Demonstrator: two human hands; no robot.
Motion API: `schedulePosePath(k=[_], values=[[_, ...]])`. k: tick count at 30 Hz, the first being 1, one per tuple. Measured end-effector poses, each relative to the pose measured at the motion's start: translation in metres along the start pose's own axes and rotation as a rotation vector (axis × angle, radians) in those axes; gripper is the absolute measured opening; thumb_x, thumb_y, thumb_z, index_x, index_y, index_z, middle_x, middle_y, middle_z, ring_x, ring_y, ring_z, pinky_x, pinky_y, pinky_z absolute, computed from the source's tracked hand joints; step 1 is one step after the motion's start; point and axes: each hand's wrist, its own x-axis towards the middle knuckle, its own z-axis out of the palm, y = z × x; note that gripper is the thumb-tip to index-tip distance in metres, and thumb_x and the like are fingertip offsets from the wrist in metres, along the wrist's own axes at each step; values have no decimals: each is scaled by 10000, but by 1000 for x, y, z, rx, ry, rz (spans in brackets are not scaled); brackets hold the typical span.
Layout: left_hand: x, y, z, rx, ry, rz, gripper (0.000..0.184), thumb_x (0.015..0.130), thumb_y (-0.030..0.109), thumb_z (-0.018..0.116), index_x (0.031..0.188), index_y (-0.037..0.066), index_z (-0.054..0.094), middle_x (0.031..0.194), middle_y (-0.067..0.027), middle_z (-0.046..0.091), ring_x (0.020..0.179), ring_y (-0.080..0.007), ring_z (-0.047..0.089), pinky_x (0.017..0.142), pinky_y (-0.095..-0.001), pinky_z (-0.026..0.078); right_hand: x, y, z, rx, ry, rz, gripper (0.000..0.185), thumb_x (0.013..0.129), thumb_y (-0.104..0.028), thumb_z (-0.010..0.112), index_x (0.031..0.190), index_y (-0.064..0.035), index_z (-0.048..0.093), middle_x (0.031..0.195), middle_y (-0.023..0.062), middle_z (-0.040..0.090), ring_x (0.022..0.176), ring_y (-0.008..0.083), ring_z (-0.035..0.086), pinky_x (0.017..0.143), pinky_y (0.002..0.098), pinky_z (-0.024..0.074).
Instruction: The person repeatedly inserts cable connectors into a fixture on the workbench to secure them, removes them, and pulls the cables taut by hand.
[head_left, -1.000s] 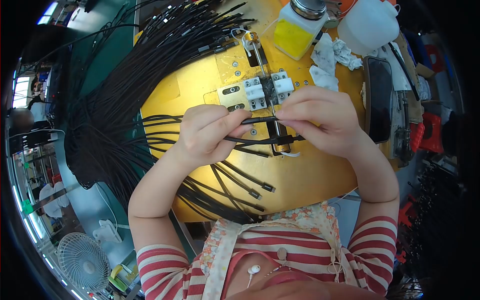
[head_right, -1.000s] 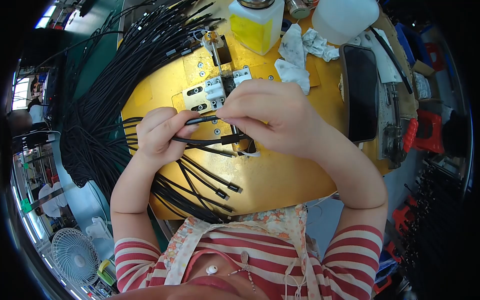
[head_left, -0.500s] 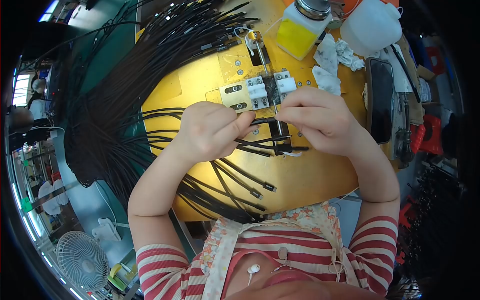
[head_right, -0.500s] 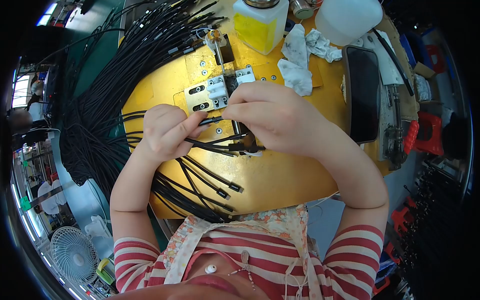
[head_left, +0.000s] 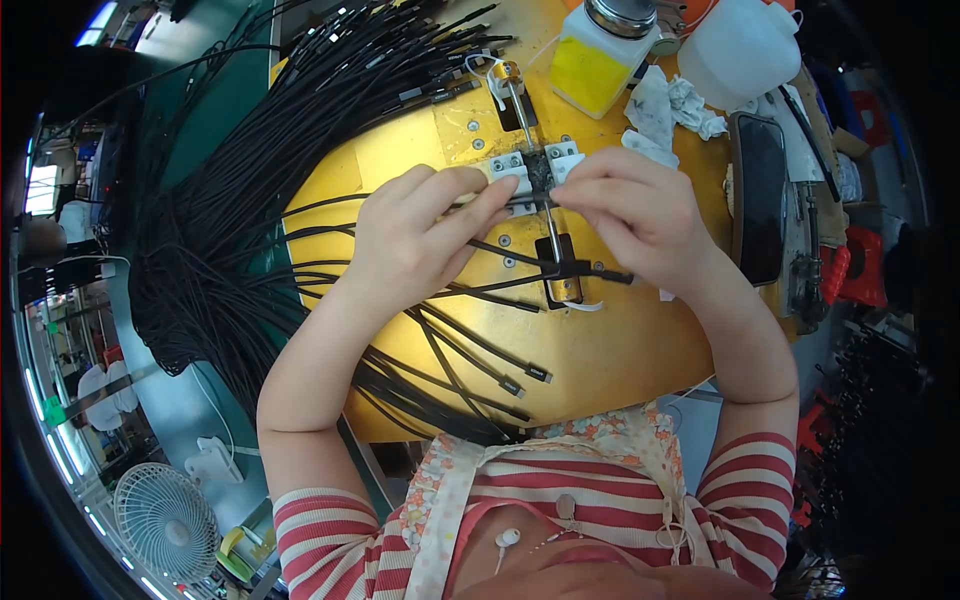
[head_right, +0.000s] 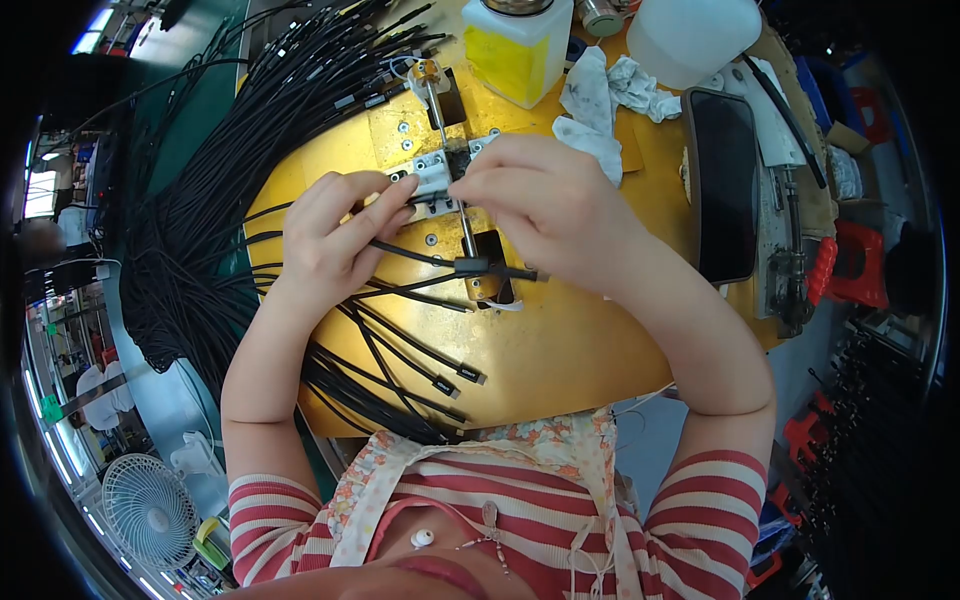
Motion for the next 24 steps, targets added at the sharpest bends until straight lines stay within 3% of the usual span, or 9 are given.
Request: schedulePosePath(k=[3,13,16,19,24], values=[[-1,-1,3,54,-73,-23,575,587,-55,661,1137,113,676,941,-53,614,693,-199,570,596,-319,479,0,12,5,-30,24,46,128,758,35,653,875,-14,666,846,84,603,756,253,608,659,329,489],[-2,-3,8,112,-182,-72,515,648,-26,650,1145,109,679,887,-45,598,721,-200,574,626,-322,478,2,22,11,-52,3,136,81,769,5,656,850,4,648,856,88,549,801,261,570,704,347,463],[-1,-2,8,107,-183,-67,510,653,-25,647,1144,107,680,883,-47,595,722,-201,573,634,-325,476,4,21,9,-113,-10,80,80,761,12,655,840,12,644,849,90,540,802,266,565,704,356,459],[-1,-2,8,97,-180,-63,514,651,-27,646,1147,104,678,878,-48,591,722,-201,570,644,-327,476,3,18,2,-160,-96,49,139,790,31,630,927,11,637,893,102,533,842,259,559,731,343,454],[-2,-2,9,103,-185,-58,532,638,-30,653,1154,96,674,882,-48,587,731,-204,567,651,-325,476,3,10,1,-366,-108,-54,55,799,-39,628,845,-15,647,835,79,528,805,259,562,694,369,438]])
